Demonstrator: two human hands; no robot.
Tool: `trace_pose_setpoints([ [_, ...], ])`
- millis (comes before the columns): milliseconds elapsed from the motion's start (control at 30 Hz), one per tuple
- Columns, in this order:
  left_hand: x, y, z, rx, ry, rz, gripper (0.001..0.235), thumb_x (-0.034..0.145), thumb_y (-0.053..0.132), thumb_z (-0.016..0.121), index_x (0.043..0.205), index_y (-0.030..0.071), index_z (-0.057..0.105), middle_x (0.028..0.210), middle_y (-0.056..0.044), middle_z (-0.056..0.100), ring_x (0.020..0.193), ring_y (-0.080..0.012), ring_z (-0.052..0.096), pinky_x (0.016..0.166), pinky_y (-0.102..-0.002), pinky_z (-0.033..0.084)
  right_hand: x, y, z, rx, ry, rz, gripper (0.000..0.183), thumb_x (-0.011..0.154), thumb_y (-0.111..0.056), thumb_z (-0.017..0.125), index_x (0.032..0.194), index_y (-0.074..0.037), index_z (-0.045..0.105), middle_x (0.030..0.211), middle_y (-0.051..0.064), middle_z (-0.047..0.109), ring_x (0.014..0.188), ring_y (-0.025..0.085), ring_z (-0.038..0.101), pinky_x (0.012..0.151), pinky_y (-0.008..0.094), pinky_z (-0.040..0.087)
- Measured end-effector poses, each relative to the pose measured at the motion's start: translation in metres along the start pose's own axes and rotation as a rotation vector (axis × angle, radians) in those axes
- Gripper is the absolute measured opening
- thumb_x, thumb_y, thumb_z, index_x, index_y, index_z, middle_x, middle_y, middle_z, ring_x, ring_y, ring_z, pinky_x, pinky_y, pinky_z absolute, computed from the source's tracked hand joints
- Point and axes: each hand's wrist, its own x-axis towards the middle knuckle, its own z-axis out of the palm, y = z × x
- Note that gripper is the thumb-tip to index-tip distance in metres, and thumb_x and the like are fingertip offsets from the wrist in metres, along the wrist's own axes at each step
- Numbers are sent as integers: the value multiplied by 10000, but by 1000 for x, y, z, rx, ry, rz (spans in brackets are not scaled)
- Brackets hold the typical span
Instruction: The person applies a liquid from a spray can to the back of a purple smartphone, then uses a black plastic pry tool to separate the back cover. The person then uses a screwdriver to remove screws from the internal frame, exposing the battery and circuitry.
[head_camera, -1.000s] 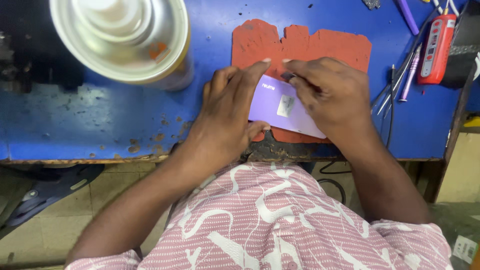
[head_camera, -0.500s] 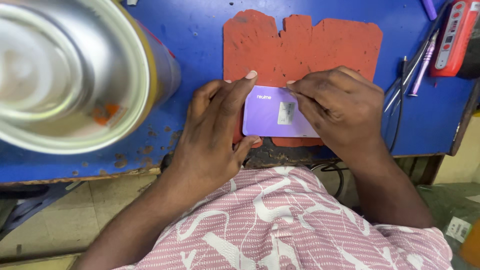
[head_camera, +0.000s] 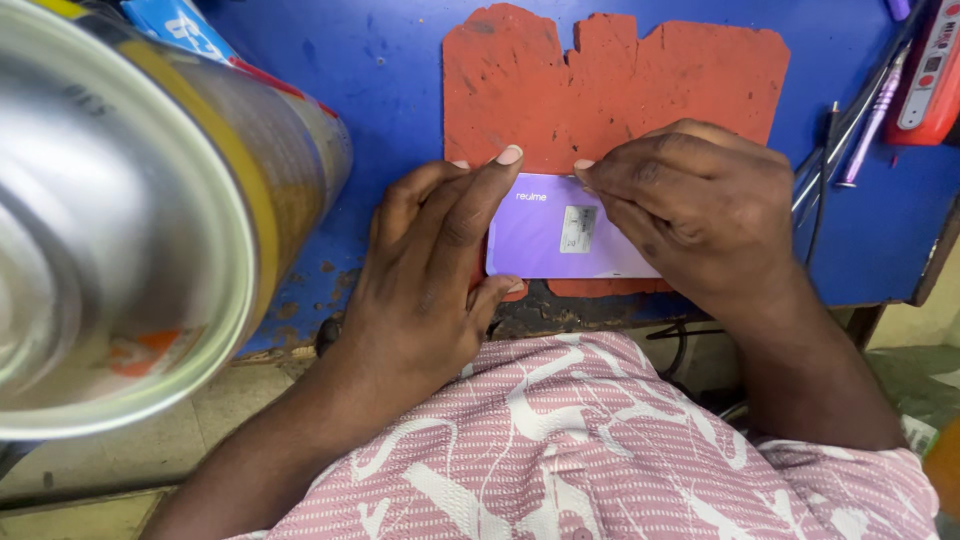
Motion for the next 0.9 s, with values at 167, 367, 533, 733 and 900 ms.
trace_pose_setpoints([
  [167, 0, -2, 2, 7, 15, 18, 898, 876, 151, 849, 1582, 66, 300, 1447, -155, 561, 1356, -365, 502, 1164, -491, 412, 5, 1, 1, 8, -5, -29, 154, 825, 28, 851, 940, -3, 754, 905, 106, 736, 840, 221, 728, 682, 327, 583],
  [367, -2, -1, 4, 4, 2, 9, 901, 880, 138, 842, 1589, 69, 290, 1436, -158, 569, 1352, -356, 505, 1146, -489, 423, 6, 3, 8, 37, 18, -63, 146, 841, 29, 869, 916, 6, 746, 877, 106, 730, 827, 218, 731, 662, 320, 579],
  [533, -2, 0, 3, 27, 12, 11, 906, 873, 105, 832, 1592, 83, 282, 1431, -158, 568, 1347, -360, 505, 1137, -497, 422, 8, 1, 9, 51, 37, -67, 150, 836, 36, 865, 917, 4, 743, 874, 105, 728, 817, 217, 729, 652, 323, 573],
  [733, -2, 0, 4, 27, 17, 6, 917, 870, 113, 841, 1596, 90, 281, 1402, -156, 570, 1344, -356, 508, 1135, -495, 426, 9, 1, 10, 74, 19, -78, 188, 809, 56, 852, 959, 10, 747, 893, 106, 731, 832, 226, 726, 676, 330, 575],
  [900, -3, 1, 4, 38, 14, 8, 940, 847, 125, 853, 1593, 97, 282, 1404, -154, 568, 1321, -349, 509, 1120, -489, 432, 9, 1, 13, 57, 49, -119, 175, 857, 57, 851, 986, -1, 748, 901, 90, 724, 840, 209, 724, 688, 315, 577],
])
